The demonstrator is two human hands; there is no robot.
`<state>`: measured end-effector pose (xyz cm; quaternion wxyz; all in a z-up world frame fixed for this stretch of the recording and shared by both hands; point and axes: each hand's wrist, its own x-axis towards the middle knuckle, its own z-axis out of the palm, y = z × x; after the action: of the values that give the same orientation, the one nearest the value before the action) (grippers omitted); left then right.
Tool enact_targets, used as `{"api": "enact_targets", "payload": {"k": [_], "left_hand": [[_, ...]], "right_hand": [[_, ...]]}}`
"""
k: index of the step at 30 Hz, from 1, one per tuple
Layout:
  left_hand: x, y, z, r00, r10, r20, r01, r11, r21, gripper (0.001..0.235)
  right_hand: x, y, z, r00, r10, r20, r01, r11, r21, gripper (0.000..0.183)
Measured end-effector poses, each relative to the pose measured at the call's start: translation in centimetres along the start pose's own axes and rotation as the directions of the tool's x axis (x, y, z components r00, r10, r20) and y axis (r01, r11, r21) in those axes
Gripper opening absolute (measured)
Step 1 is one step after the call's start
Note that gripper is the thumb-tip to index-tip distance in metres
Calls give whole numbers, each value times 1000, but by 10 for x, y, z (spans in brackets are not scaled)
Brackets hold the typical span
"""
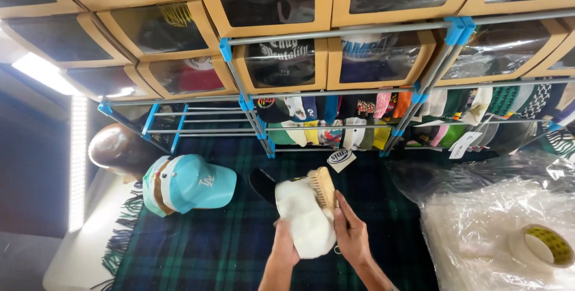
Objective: The person removes a white cap from a plastic bag and uses a brush to clean its exterior and interior surfaces. After brushing, the person places the cap onto a shelf among other caps.
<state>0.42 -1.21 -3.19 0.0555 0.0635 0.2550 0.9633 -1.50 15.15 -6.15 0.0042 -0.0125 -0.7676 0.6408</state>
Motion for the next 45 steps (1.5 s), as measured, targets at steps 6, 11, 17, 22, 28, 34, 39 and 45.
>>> {"api": "enact_targets", "payload": {"k": [6,11,17,22,28,34,39,45], "left_hand": [[4,21,8,716,-73,-695,190,977,93,50],[-3,12,4,723,-108,-683,183,982,38,60],[0,21,13,881,-71,-467,47,997,-63,74],[10,13,-6,820,-169,-547,77,979,-187,69],[-1,37,17,974,-13,-225,0,998,-61,92],[18,-31,-60,850,-8,-527,42,998,52,73],[2,-26,-12,938,-5,-347,-8,999,-37,54],[14,-11,1,923,-45,-383,61,998,29,74]], "right_hand": [[9,0,-15,813,-516,271,545,837,-44,47],[10,-11,-24,918,-328,221,384,875,-295,44],[-3,4,-23,836,-461,298,522,836,-171,43],[-10,0,-23,813,-474,339,538,834,-124,44],[26,5,-50,935,-313,165,320,947,-19,47],[-7,-22,-18,951,-214,224,226,974,-30,49],[12,-21,-25,903,-413,115,427,891,-155,45],[22,-6,-26,893,-351,282,409,894,-183,45]]}}
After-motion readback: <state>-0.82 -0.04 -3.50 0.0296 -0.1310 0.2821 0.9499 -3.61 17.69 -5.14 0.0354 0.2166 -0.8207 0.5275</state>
